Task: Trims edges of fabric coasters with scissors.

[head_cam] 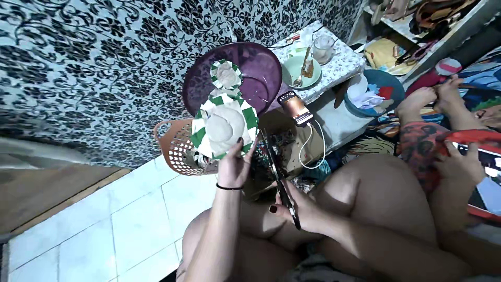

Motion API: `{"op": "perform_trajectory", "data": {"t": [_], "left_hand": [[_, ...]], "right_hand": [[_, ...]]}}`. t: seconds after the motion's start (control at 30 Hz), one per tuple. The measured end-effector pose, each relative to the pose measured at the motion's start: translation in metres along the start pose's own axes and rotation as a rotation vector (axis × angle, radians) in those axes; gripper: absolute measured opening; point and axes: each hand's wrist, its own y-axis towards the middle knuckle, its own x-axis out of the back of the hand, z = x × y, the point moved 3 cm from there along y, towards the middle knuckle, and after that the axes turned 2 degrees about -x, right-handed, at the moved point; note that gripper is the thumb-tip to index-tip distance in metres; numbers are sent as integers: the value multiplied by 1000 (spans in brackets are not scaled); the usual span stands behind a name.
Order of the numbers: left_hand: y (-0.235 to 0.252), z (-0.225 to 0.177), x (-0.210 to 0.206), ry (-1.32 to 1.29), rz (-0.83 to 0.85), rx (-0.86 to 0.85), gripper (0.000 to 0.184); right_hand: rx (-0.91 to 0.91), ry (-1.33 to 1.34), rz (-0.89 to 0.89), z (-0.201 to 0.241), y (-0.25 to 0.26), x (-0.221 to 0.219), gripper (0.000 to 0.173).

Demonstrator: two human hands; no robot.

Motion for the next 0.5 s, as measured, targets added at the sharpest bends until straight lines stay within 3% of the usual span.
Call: {"op": "perform_trajectory", "data": {"t": [0.27, 0.5], "left_hand": [[-34, 36, 14, -35, -128, -247, 19], [-35, 49, 20, 168, -10, -380, 19]], "right_hand": [[-93, -59, 49, -11, 3, -18, 72], [12, -23, -67, -10, 21, -10, 64]]}}
